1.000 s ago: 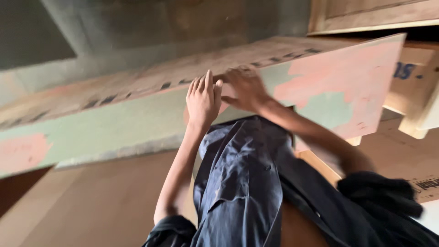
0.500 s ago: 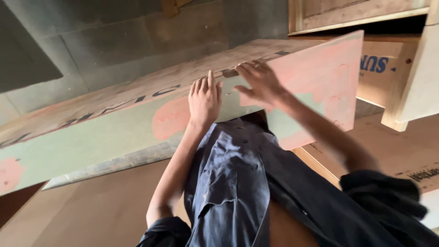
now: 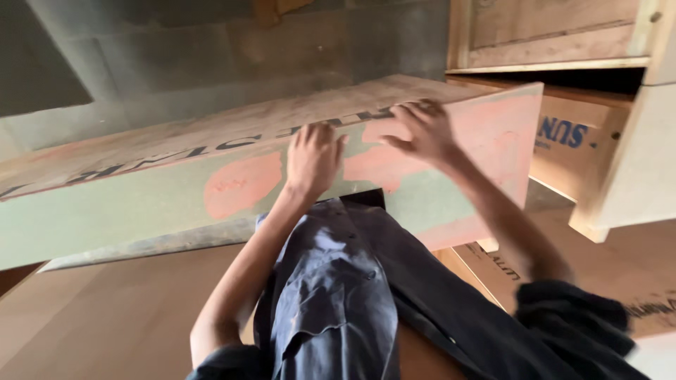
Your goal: The person sands a long wooden plank resting on supports using a sanding block. They move the block back and forth along the length of the plank, covering different sections and edges.
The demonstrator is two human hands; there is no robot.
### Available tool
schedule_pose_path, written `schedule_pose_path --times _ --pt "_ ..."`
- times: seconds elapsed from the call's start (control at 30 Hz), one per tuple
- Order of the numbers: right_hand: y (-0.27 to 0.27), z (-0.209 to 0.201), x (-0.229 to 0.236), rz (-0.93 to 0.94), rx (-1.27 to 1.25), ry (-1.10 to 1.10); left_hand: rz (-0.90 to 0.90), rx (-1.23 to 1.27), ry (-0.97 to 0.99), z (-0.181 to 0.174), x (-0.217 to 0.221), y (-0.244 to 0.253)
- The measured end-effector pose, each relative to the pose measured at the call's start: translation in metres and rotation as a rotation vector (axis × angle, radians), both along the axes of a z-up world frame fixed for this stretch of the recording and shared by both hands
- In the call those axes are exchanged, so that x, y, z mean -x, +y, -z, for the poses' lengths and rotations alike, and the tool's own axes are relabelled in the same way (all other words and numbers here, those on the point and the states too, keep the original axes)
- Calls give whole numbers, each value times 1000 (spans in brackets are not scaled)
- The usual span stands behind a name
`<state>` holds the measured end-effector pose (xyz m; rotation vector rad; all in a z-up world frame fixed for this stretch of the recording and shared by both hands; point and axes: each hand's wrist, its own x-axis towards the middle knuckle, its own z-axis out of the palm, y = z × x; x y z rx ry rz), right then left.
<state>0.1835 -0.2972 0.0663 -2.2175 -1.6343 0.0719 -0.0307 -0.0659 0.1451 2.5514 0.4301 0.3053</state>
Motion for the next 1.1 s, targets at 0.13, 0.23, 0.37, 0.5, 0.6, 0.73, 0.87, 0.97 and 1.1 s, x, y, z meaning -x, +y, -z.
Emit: schedule_pose_path --times 0.13,0.23,0.37,0.5,0.6,0.73,0.87,0.97,1.1 --pt "-73 -57 -100 142 34 2 105 -39 26 6 -20 -13" --pt "-107 -60 -113 157 204 -97 133 12 139 9 -26 -31" --pt "-61 1 -59 131 -91 0 118 -46 22 11 -49 -30" --pt "-67 -1 -57 119 -42 -201 129 -51 40 14 -46 -43" --pt "-100 -46 -114 233 109 -191 126 -12 32 14 -47 -47" --pt "-90 -42 -122 255 13 -233 105 28 36 6 -45 -40" --pt "-83 -17 -89 152 -63 -237 114 -35 56 11 -50 -45" --pt "-111 -33 -98 48 33 -339 156 -36 74 12 -38 -42" --pt "-134 -51 -136 145 70 -299 190 -65 59 10 -45 -38"
